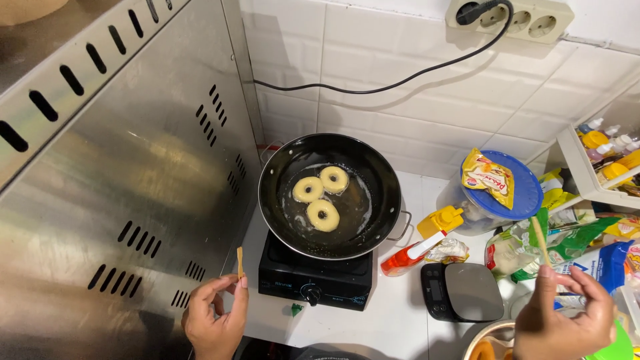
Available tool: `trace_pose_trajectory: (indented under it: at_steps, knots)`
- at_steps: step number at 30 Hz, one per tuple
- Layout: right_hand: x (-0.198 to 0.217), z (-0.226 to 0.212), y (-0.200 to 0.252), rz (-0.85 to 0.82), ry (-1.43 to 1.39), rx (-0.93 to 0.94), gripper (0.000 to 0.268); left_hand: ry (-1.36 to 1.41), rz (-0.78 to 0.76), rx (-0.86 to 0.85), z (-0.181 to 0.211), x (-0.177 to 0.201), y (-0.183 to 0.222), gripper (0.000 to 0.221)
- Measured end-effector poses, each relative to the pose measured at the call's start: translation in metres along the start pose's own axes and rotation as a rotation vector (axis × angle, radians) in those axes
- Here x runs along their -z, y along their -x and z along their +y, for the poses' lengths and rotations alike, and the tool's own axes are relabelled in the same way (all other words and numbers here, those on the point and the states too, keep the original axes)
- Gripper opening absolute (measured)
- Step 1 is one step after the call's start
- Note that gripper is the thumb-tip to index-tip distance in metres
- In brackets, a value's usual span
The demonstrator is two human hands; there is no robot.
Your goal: Frying donuts in a pan, flipping them with a wooden stick, coating them in sugar, and placing them on a baking sheet.
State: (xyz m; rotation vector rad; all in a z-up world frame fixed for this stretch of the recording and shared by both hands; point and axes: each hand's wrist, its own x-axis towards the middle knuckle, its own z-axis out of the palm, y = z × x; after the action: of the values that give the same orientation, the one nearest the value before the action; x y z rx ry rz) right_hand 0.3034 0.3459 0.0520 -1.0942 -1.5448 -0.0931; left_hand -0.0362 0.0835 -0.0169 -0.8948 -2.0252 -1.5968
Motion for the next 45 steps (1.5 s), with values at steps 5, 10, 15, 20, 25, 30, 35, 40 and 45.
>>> trace_pose_trajectory:
  at_steps: [5,10,15,20,25,30,35,40,45]
  knots:
    - [0.001,0.013,-0.003,0.025,0.012,0.09,0.025,-0.061,-0.018,-0.065,-0.01,0.005,-0.003,0.021]
    - [-0.003,0.013,-0.004,0.012,-0.039,0.085,0.026,-0.052,-0.008,-0.076,-0.012,0.006,-0.002,0.022]
    - [-0.001,0.006,-0.006,-0.01,-0.017,0.102,0.028,-0.034,-0.004,-0.071,-0.011,0.004,-0.002,0.021]
    - [-0.001,-0.008,-0.005,-0.045,0.053,0.081,0.028,-0.005,0.002,-0.082,-0.006,0.002,-0.007,0.022]
    - [-0.008,0.003,-0.006,-0.026,0.026,0.097,0.028,-0.01,-0.02,-0.062,-0.008,0.002,-0.008,0.019]
    - [-0.012,0.005,-0.01,-0.028,0.012,0.132,0.025,-0.034,-0.003,-0.039,-0.014,-0.001,-0.006,0.018]
    - [-0.018,0.018,-0.008,-0.028,0.011,0.107,0.018,-0.105,-0.011,-0.019,-0.014,-0.002,-0.009,0.018]
    - [-0.015,0.026,-0.007,-0.074,0.073,0.224,0.02,-0.132,0.002,-0.048,-0.022,-0.001,-0.007,0.021]
    - [-0.013,0.026,-0.004,-0.079,0.05,0.198,0.013,-0.12,-0.016,-0.08,-0.022,0.0,-0.012,0.021]
